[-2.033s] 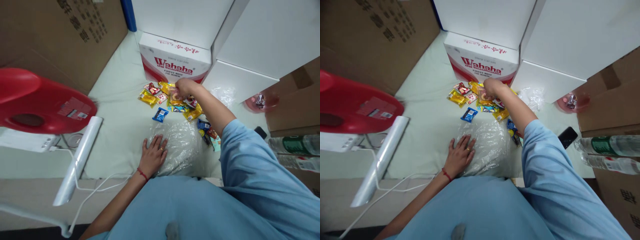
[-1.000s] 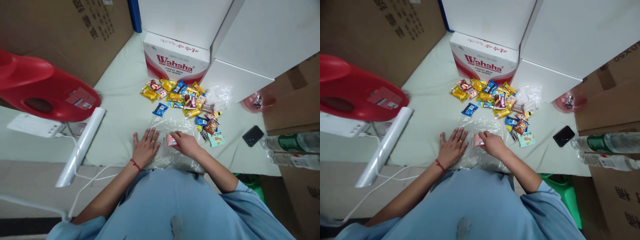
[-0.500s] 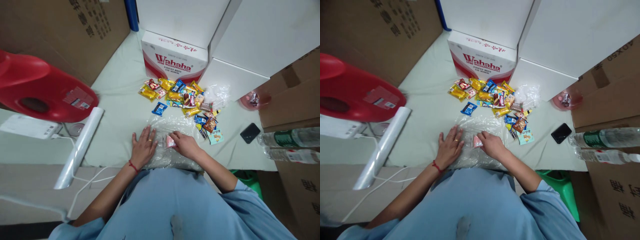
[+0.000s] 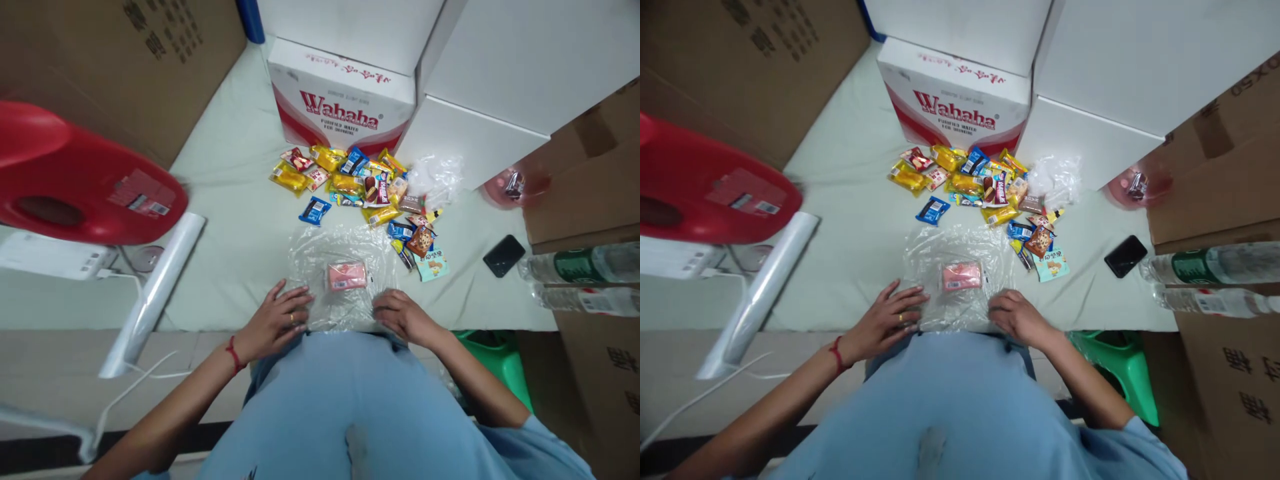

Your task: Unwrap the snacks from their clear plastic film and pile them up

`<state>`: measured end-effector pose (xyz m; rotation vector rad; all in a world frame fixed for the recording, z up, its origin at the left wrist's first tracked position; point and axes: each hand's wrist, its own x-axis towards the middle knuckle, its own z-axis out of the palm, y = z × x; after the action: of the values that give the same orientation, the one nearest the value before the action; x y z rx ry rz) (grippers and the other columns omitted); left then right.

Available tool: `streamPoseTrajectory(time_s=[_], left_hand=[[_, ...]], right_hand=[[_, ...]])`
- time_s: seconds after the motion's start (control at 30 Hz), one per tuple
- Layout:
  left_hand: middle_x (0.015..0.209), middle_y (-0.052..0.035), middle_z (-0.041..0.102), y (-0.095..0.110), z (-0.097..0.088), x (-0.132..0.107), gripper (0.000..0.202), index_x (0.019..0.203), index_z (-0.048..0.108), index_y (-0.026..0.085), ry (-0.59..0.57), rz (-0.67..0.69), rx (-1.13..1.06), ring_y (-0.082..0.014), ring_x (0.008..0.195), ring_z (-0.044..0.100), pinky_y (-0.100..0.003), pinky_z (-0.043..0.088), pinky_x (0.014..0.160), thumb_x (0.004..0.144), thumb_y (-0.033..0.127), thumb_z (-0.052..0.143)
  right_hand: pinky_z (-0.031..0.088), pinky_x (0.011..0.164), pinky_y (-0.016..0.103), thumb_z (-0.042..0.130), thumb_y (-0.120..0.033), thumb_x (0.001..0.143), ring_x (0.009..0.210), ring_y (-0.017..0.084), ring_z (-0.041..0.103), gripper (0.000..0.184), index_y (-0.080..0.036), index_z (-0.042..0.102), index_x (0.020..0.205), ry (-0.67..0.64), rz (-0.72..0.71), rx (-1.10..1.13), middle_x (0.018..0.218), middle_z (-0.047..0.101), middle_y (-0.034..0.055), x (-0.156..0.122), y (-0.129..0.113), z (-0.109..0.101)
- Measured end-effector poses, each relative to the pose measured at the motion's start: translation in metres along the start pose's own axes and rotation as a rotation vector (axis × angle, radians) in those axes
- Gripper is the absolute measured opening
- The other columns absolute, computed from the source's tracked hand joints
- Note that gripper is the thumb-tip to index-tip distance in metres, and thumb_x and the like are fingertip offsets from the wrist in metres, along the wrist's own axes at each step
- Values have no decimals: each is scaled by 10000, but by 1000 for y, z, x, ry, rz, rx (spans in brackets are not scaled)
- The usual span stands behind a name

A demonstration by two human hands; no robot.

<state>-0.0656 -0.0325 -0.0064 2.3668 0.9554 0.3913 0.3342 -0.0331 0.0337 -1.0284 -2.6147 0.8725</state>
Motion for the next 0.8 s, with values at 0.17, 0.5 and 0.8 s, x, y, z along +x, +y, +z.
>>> streamPoseTrajectory(time_s=[0.17,0.5,0.8], left_hand=[[1105,-79,804,-2,-9,17,265,973,733,260,240,-159,-213,-245,1270,665,-515,440,1172,1026,349,490],[921,-84,723,-11,-3,73,267,903,687,228,576,-657,-154,-270,977,643,-424,521,933,924,465,566],[1009,-71,705,37,-18,45,234,1034,700,255,907,-490,225,-279,1037,632,-529,402,1055,931,200,498]], right_hand=[[551,949,364,487,-378,1094,1008,199,687,314,-201,746,1075,20,20,170,1066,759,112,28,5,-37],[424,724,248,529,-307,1032,860,194,688,267,-170,758,1023,-109,614,-138,953,776,76,85,34,-59],[467,935,354,509,-329,1062,1214,299,567,310,-161,705,1235,-36,396,-460,1238,695,164,146,17,-87]])
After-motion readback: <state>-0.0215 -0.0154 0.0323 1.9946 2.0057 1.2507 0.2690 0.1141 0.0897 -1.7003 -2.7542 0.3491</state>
